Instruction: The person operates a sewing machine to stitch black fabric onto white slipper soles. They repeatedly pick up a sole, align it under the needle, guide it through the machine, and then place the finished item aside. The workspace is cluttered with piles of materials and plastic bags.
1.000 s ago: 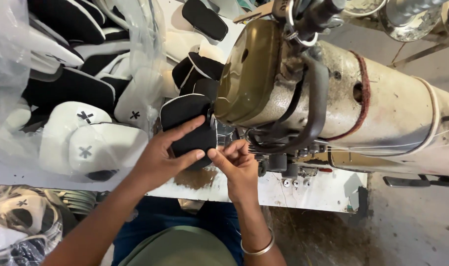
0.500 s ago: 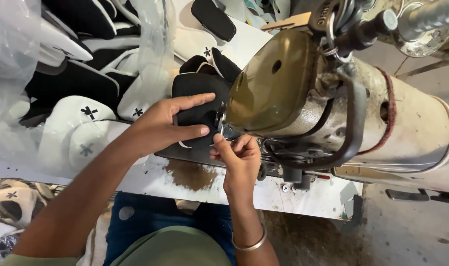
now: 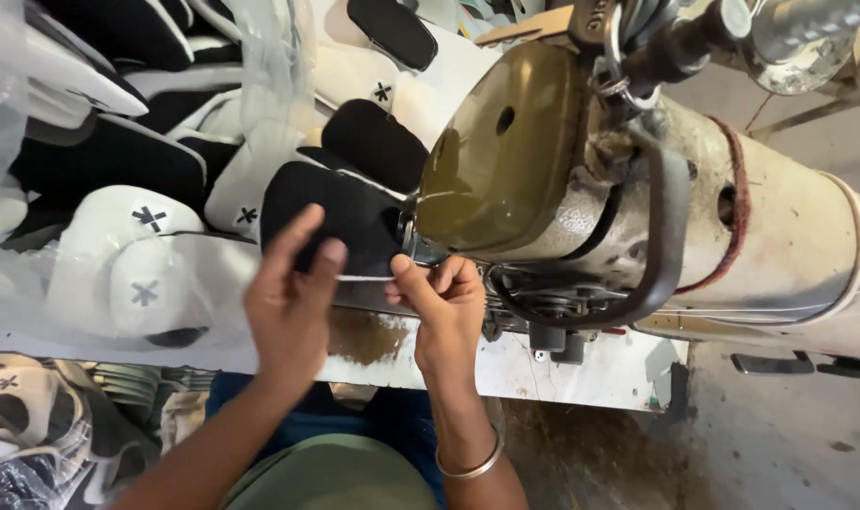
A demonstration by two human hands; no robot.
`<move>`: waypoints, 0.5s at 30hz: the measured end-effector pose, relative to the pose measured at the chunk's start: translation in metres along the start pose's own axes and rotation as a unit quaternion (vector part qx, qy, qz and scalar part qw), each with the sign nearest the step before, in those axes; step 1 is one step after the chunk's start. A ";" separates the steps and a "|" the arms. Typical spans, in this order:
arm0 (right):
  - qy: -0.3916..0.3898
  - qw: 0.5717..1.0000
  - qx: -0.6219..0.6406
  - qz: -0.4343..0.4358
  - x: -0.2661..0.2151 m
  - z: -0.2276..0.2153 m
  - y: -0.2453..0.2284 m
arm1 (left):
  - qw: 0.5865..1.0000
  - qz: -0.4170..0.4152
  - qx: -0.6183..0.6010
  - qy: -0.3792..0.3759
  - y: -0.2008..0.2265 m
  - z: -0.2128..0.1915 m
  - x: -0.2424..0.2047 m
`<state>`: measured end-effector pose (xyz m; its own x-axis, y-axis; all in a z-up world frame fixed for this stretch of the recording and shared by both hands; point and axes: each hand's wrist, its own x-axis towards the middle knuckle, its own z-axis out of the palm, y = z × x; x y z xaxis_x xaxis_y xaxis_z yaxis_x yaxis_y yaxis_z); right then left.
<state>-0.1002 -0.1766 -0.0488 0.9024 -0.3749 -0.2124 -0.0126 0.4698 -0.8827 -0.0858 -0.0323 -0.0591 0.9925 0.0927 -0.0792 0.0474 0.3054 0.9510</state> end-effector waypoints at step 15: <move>-0.035 0.998 -0.047 -0.033 -0.013 -0.004 0.000 | 0.994 -0.044 0.091 -0.032 -0.014 -0.017 -0.047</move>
<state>-0.1137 -0.1746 -0.0481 0.9301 -0.3449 -0.1260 0.0104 0.3677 -0.9299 -0.1354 -0.0246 -0.0734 0.9886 0.0119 -0.1501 0.1473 0.1317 0.9803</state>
